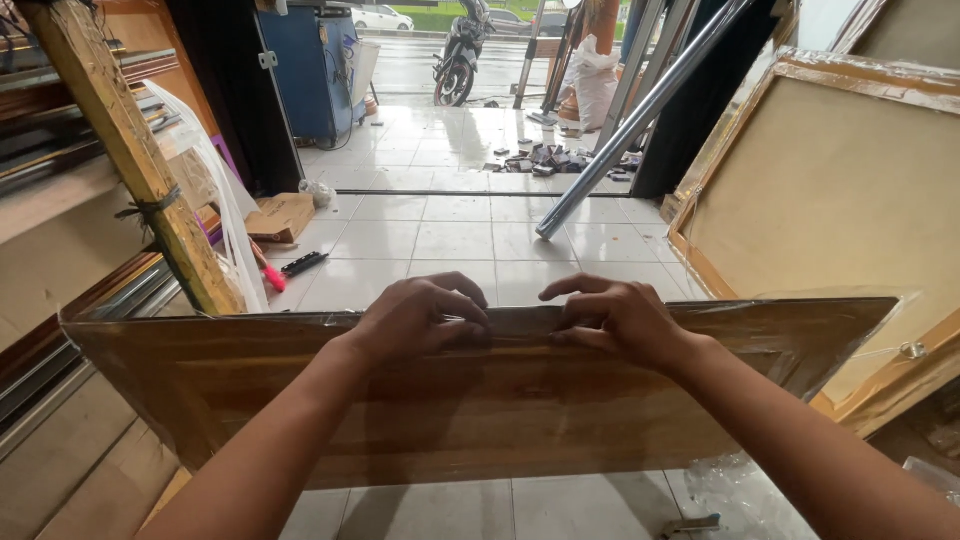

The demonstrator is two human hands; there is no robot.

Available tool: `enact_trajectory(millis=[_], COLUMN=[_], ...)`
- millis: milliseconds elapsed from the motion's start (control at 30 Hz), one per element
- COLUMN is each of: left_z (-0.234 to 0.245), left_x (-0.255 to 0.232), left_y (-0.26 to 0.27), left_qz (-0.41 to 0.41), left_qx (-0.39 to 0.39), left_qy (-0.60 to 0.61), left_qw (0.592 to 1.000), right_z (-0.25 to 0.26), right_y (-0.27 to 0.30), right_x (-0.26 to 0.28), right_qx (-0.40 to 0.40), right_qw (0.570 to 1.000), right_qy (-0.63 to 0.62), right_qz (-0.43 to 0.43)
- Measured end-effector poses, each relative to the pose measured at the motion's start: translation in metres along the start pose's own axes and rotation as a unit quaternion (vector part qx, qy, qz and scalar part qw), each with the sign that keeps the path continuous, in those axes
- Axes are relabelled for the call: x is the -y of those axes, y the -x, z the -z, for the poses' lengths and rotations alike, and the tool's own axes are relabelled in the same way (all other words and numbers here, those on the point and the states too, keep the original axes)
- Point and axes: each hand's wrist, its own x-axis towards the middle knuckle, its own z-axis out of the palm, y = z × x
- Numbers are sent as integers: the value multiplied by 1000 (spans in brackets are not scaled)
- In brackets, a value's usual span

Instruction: Wrapping a framed artwork in protective plastic film by pulling the wrap tight and tucking the edges.

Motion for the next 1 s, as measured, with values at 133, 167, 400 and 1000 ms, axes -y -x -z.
enact_trajectory(millis=[133, 167, 400, 1000], left_z=[-8, -10, -14, -18], left_x=[-6, -6, -1, -1], left_y=[4, 3, 0, 7], left_qz=[13, 22, 85, 42], left_qx=[17, -3, -124, -142], left_qy=[-88, -78, -31, -33], left_qw=[996, 997, 988, 988], right_z=[-3, -7, -17, -10], right_y=[0, 0, -1, 1], right_x=[8, 3, -1, 1], right_qx=[40, 27, -64, -59], right_qw=[988, 990, 985, 994], right_qy=[147, 141, 17, -8], right_qz=[18, -2, -156, -88])
